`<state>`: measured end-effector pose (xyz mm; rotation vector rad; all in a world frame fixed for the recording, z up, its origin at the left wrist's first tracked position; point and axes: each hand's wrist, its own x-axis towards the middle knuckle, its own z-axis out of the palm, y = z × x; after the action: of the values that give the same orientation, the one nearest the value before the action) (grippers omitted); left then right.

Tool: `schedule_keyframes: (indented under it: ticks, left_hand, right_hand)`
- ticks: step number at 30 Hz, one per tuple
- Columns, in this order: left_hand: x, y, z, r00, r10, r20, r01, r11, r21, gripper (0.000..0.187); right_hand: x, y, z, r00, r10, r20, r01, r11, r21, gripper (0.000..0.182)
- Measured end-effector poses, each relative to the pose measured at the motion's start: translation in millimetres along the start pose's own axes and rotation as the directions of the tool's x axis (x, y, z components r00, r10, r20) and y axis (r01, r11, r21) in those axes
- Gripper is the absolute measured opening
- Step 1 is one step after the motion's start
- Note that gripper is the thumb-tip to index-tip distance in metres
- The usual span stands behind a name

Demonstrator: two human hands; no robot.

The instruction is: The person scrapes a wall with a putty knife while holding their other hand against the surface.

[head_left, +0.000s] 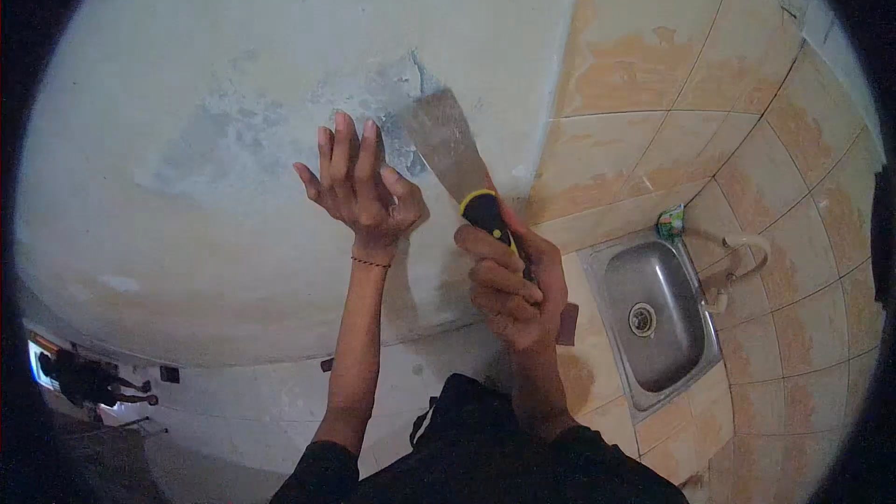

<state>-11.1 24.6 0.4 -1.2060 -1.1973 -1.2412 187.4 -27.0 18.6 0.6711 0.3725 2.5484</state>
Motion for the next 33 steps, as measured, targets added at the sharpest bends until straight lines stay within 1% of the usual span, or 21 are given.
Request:
schedule_keyframes:
  ticks: [2, 3, 4, 5, 8, 12, 14, 16, 19, 22, 26, 29, 32, 33]
  left_hand:
    - [0, 2, -3, 1.0, 0.0, 0.008, 0.0, 1.0, -0.001, 0.048]
    - [0, 2, -3, 1.0, -0.001, 0.01, 0.001, 1.0, -0.003, 0.048]
    - [1, 2, -2, 1.0, -0.002, 0.008, 0.002, 1.0, -0.005, 0.048]
    - [1, 2, -2, 1.0, -0.006, 0.013, 0.006, 1.0, 0.002, 0.048]
    - [-1, 2, -2, 1.0, -0.019, 0.017, 0.019, 1.0, 0.019, 0.047]
    - [-2, 3, -5, 1.0, -0.013, 0.018, 0.013, 1.0, 0.008, 0.048]
    - [1, 3, -2, 1.0, -0.011, 0.008, 0.011, 1.0, 0.004, 0.049]
    - [-1, 2, -3, 1.0, -0.021, 0.022, 0.021, 1.0, 0.001, 0.051]
    - [0, 1, -2, 1.0, 0.001, -0.012, -0.002, 1.0, -0.016, 0.054]
    - [-2, 0, -4, 0.999, -0.014, 0.032, 0.013, 1.0, 0.008, 0.054]
    - [-3, 1, -5, 1.0, -0.002, 0.025, 0.002, 1.0, -0.021, 0.055]
    - [1, 0, -3, 1.0, -0.003, 0.027, 0.004, 1.0, -0.026, 0.055]
    - [-3, 2, -6, 0.999, -0.021, 0.036, 0.022, 0.999, -0.028, 0.054]
    - [-3, 2, -6, 0.999, -0.015, 0.033, 0.016, 0.999, -0.036, 0.054]
  right_hand:
    - [5, 2, 6, 1.0, 0.004, 0.011, -0.003, 1.0, -0.011, 0.028]
    - [2, 3, 5, 1.0, -0.005, -0.008, 0.004, 1.0, -0.022, 0.023]
    - [-2, 4, 4, 1.0, -0.011, -0.022, 0.01, 0.999, -0.035, 0.027]
    - [-3, 5, 3, 0.999, -0.017, -0.037, 0.015, 0.999, -0.05, 0.036]
    - [1, 4, 4, 1.0, 0.021, 0.023, -0.02, 1.0, -0.02, 0.035]
    - [-2, 3, -2, 1.0, -0.003, -0.005, 0.003, 0.999, -0.034, 0.035]
    - [-1, -1, -6, 1.0, -0.001, 0.013, 0.002, 0.997, -0.077, 0.033]
    - [3, -1, 2, 1.0, 0.015, 0.016, -0.014, 0.998, -0.058, 0.029]
    - [1, 1, 1, 1.0, -0.007, 0.015, 0.009, 0.997, -0.072, 0.03]
    - [3, 0, 1, 0.999, 0.005, 0.033, -0.002, 0.998, -0.066, 0.031]
    - [2, -1, 2, 1.0, 0.011, 0.017, -0.009, 0.998, -0.069, 0.031]
    - [1, 2, 0, 1.0, -0.024, 0.003, 0.024, 0.998, -0.054, 0.032]
    - [8, -2, 2, 0.999, -0.03, -0.011, 0.027, 0.98, -0.195, 0.029]
    - [6, 0, 5, 0.998, -0.066, 0.007, 0.065, 0.946, -0.319, 0.031]
